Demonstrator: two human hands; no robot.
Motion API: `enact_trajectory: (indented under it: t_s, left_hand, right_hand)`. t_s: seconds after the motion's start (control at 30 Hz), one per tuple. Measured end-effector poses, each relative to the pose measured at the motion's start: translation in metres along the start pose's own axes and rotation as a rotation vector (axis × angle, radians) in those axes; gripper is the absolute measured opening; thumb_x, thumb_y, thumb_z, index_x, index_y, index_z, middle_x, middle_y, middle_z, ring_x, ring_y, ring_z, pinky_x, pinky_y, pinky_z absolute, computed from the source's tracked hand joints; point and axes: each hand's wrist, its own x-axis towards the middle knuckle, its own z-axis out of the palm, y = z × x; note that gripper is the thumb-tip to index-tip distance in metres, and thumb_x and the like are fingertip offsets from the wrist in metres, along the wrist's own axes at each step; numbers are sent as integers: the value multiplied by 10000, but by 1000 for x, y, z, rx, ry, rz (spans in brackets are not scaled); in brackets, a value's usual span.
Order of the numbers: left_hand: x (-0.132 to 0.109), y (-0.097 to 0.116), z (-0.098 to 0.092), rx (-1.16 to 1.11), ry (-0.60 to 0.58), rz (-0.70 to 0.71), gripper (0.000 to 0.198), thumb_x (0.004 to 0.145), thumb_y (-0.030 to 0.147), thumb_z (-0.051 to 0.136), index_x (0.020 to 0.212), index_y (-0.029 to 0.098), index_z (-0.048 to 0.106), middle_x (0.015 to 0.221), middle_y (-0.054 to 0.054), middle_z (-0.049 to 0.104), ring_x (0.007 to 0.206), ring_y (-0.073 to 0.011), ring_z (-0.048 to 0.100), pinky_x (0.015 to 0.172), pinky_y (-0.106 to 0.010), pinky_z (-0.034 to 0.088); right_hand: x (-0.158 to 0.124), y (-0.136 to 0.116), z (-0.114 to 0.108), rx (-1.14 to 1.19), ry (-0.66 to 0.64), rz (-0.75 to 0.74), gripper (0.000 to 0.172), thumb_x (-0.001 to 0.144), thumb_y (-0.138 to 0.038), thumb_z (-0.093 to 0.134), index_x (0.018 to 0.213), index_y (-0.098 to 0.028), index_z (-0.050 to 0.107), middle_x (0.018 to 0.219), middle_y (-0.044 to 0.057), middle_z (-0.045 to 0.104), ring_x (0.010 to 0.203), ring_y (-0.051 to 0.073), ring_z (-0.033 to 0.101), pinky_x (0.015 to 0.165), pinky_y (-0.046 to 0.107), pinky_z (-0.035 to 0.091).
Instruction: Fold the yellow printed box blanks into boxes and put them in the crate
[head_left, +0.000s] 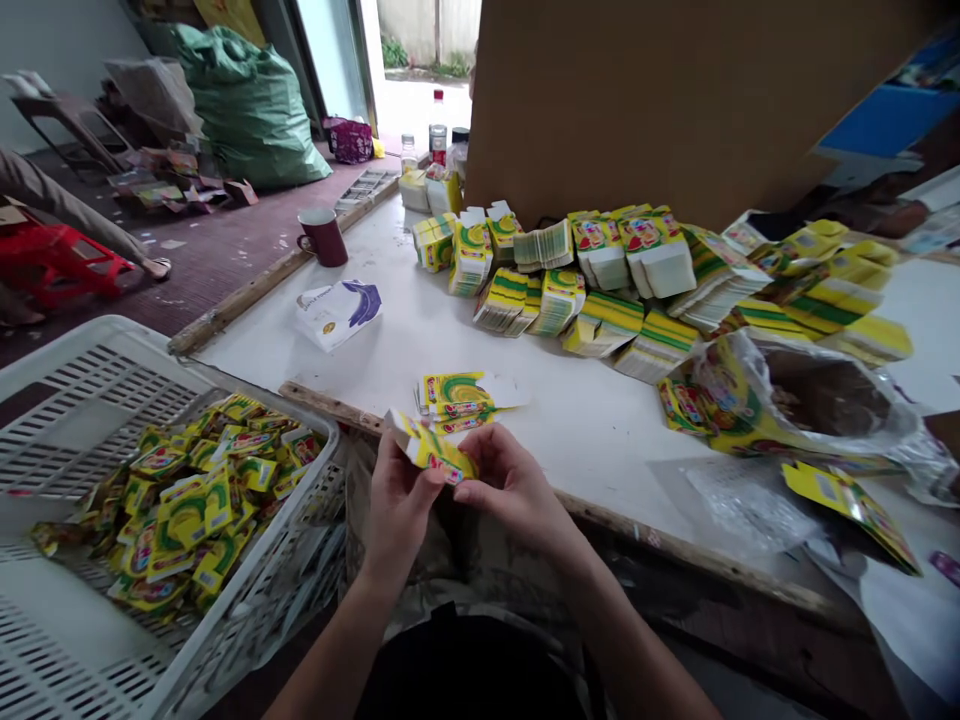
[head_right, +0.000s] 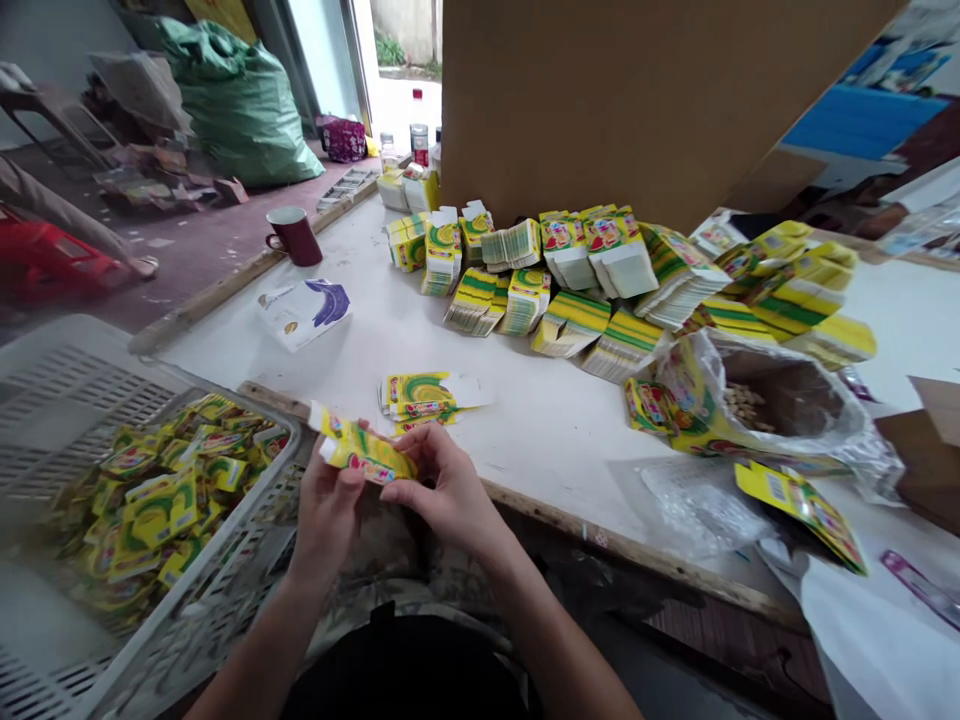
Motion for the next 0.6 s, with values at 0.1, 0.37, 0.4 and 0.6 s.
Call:
enact_trajectory:
  t_s: [0.1, 0.37, 0.4, 0.6]
  left_hand:
    - [-1, 1, -6, 93, 95, -11, 310, 741, 427, 745, 922, 186, 671, 859, -18, 724, 768, -177, 665, 719, -277, 544]
    - [14, 25, -25, 186, -80, 271, 644, 827, 499, 632, 1362, 189, 454, 1399, -148, 512, 1312, -283, 477, 1106, -434, 363]
    - [15, 28, -26, 282, -139, 291, 763, 756, 500, 709, 1385, 185, 415, 1439, -161, 457, 1369, -309, 400, 1133, -459, 319]
    - [6, 23, -18, 666, -514, 36, 639, 712, 359, 753, 1254, 222, 444, 1128, -88, 651, 1032, -272, 648, 877, -394, 529]
  right_hand:
    - [-4, -3, -8, -185, -8, -39, 175, 850, -370, 648, 902, -214, 587, 747, -16, 608, 674, 142, 541, 612, 253, 431]
    - [-4, -16, -41, -841, 288, -442, 261, 903, -165, 552, 1024, -307, 735, 950, 50, 724, 906, 235, 611, 830, 393, 486]
    - [-5, -18, -42, -905, 218, -485, 278, 903, -157, 552, 1030, -322, 737, 953, 48, 727, 926, 239, 606, 875, 418, 473]
    - [-10, -13, -25, -800, -6, -556, 484, 869, -228, 642, 1319, -379, 546, 1299, 21, 613, 1318, 265, 449, 1187, 511, 162]
